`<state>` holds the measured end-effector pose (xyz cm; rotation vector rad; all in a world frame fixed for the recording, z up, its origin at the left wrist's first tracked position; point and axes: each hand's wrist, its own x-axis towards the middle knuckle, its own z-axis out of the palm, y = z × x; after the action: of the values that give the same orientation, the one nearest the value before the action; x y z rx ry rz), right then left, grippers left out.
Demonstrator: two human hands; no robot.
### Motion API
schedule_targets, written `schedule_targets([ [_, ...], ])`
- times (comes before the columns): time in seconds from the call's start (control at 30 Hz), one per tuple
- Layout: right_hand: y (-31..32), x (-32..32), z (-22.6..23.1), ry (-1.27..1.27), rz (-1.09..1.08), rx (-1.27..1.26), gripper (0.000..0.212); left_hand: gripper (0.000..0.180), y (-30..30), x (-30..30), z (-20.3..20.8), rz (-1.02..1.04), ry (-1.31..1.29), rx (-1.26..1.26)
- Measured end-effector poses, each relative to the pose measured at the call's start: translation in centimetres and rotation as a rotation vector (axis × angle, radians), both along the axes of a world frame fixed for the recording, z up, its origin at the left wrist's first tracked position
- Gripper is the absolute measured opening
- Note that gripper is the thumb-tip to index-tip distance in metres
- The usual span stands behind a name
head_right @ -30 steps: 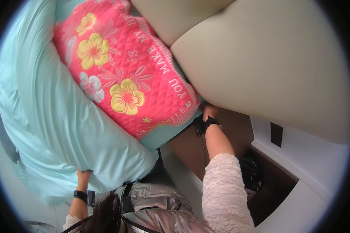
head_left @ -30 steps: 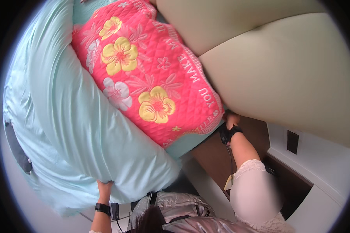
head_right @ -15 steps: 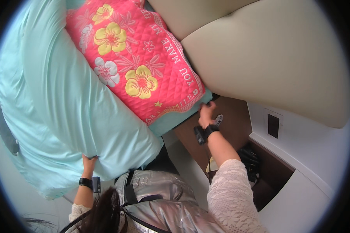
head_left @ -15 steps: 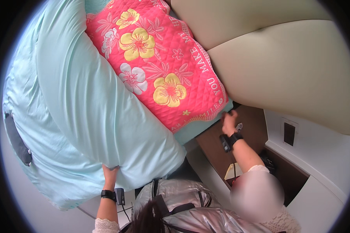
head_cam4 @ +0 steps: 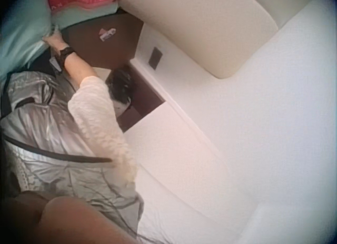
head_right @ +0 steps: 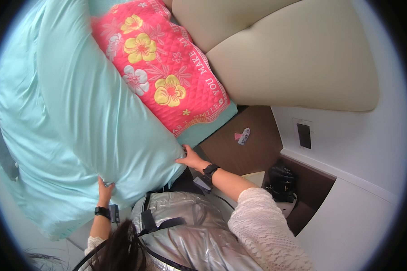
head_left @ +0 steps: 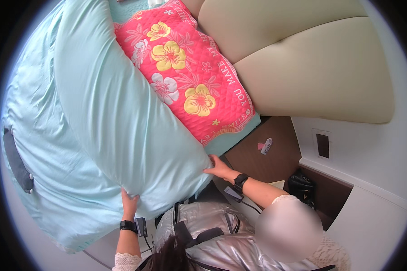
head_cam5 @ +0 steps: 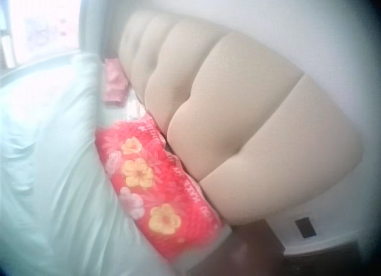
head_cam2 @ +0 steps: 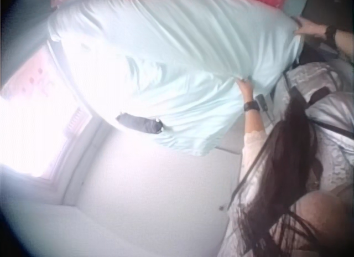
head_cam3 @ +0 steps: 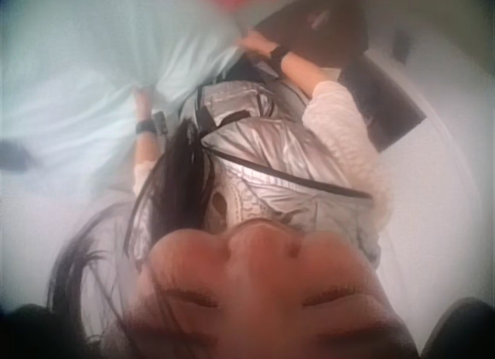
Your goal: The person makes a bed by smoothing a light blue duvet and arranging a pink floral pillow and a gray cylindrical pillow. The person repeatedly lifts and spreads the duvet to cover the mattress and aligns the pillows at the head of the bed.
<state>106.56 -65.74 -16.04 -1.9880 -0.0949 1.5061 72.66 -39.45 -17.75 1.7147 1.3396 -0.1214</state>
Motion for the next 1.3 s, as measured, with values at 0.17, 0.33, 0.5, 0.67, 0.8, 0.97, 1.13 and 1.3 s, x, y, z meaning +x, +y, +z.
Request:
schedule_targets([
  [0.17, -1.4, -0.5, 2.1, -0.207, -0.186, -0.123, 0.034, 0.033, 1.1, -4.2, 1.4, 0.210, -0.043, 0.005],
  [0.33, 1.4, -2.6, 4.7, -0.066, -0.400, 0.203, 0.005, 0.010, 2.3, -7.4, 4.3, 0.428, -0.232, 0.221],
  [0.5, 5.8, -4.7, 5.0, 0.077, -0.333, 0.231, 0.010, 0.013, 2.5, -9.1, 8.4, 0.565, -0.272, 0.242],
  [0.67, 8.4, -6.1, 4.2, 0.410, -0.163, 0.252, 0.015, 0.010, 1.1, -12.7, 9.5, 0.679, -0.259, 0.434],
  [0.8, 10.9, -5.2, 5.1, 0.540, -0.132, 0.142, 0.014, 0.009, -1.6, -14.7, 8.8, 0.840, -0.246, 0.488],
  [0.97, 11.6, -4.4, 6.3, 0.541, -0.057, 0.133, 0.008, 0.008, -5.7, -17.2, 10.4, 0.981, -0.165, 0.532],
  [1.13, 12.3, -3.2, 6.3, 0.547, -0.016, 0.165, 0.009, 0.007, -7.6, -18.7, 11.8, 1.138, -0.169, 0.558],
  [1.3, 13.1, -3.1, 6.8, 0.510, -0.007, 0.161, 0.004, 0.007, -7.7, -20.7, 10.8, 1.259, -0.287, 0.564],
])
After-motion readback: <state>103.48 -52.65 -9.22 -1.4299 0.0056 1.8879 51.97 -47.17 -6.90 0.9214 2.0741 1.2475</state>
